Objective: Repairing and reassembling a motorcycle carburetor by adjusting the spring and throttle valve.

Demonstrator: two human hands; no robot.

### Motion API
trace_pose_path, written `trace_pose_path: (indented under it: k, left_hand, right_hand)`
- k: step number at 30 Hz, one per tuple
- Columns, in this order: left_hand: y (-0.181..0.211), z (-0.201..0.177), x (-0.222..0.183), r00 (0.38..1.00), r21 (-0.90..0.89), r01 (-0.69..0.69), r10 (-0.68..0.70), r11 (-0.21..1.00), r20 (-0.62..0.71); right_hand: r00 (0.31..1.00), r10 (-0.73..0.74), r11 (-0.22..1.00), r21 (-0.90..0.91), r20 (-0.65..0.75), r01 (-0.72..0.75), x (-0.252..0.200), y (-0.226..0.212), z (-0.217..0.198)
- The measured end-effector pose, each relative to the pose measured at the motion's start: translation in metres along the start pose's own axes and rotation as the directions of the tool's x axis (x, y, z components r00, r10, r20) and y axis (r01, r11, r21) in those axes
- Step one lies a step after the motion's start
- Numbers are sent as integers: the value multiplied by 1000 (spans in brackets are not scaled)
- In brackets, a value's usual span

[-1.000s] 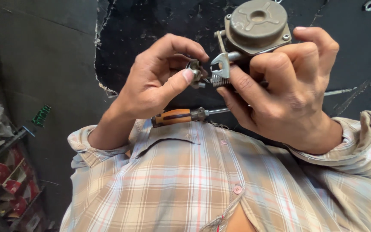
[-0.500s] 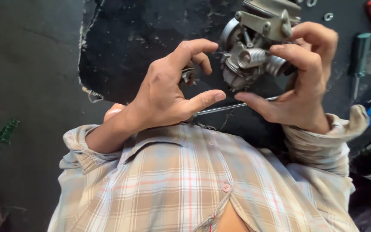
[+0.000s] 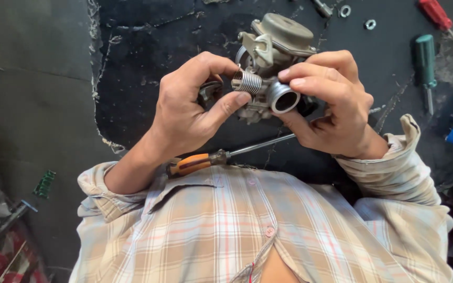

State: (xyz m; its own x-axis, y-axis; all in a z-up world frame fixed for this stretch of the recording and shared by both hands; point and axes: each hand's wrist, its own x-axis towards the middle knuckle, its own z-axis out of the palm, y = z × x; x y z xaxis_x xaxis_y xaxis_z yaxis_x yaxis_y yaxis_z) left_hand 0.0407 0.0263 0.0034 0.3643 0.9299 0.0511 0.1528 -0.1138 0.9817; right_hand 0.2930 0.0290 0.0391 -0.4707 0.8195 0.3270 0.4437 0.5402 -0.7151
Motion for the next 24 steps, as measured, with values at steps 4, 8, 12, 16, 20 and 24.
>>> trace_pose_path:
  k: [4, 8, 12, 16, 20, 24]
  left_hand:
    - [-1, -4, 4, 998, -50, 13, -17, 999, -64]
    - [-3, -6, 5, 997, -127, 21, -30, 992, -72]
    - [-6, -7, 5, 999, -148, 0, -7, 989, -51]
    - [0, -9, 7, 992, -274, 109, -120, 955, -26]
    - [7, -13, 12, 985, -363, 163, -174, 917, 3]
    - [0, -12, 7, 994, -251, 111, -106, 962, 33]
  right_hand:
    - [1000, -16, 1000, 3, 9, 16, 9, 7, 6]
    - [1000, -9, 1000, -2, 21, 9, 6, 13, 9]
    - [1000, -18, 1000, -17, 21, 18, 5, 14, 10]
    - [999, -16, 1000, -15, 28, 17, 4, 15, 12]
    - [999, -16, 1000, -27, 32, 17, 2, 16, 12]
    - [1000, -8, 999, -36, 28, 9, 1, 17, 12]
